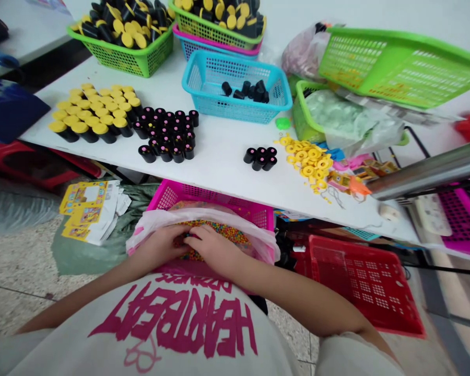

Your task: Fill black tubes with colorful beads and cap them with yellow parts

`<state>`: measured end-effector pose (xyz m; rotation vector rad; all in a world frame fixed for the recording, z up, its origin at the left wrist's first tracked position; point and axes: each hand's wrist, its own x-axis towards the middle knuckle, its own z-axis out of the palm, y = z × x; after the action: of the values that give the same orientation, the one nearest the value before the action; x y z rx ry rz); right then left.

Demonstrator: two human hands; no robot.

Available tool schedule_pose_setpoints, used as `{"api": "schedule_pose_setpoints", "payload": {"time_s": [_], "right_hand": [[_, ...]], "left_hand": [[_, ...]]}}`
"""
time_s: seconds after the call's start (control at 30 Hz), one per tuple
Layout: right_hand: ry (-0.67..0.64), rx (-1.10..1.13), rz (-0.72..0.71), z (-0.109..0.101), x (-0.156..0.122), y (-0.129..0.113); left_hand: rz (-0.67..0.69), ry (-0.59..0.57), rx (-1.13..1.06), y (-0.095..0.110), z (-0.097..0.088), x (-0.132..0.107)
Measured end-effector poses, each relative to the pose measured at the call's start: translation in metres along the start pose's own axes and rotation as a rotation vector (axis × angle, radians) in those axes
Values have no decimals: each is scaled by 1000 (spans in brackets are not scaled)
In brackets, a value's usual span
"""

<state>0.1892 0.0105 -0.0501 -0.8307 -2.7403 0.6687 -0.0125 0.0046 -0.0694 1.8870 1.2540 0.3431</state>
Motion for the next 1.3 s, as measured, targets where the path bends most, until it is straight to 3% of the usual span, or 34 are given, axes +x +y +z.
{"api": "schedule_pose_setpoints", "payload": {"time_s": [0.3,0.47,0.6,0.7,0.77,0.87,1.03,1.13,1.3], "right_hand": [[153,260,-70,8,-3,3],[191,296,-16,15,-8,0],[185,313,-16,7,-10,-2],[257,361,46,-9,-12,0],[264,318,141,-17,-16,4],[103,77,219,-18,-23,14],[-242,-301,308,4,-23,23],[-333,-365,350,16,-15,24],[-360,-257,345,32,-1,21]], "left_hand": [[45,39,-72,6,-5,-5],[16,25,-232,4,-5,-4],[34,60,-277,7,-5,-3],[27,62,-210,16,-9,-8],[50,115,-146,23,-20,-14],[40,360,-15,26,-50,-17],[-265,811,224,3,-121,8],[-369,852,278,-15,-144,31],[-364,794,245,-29,-151,58]]}}
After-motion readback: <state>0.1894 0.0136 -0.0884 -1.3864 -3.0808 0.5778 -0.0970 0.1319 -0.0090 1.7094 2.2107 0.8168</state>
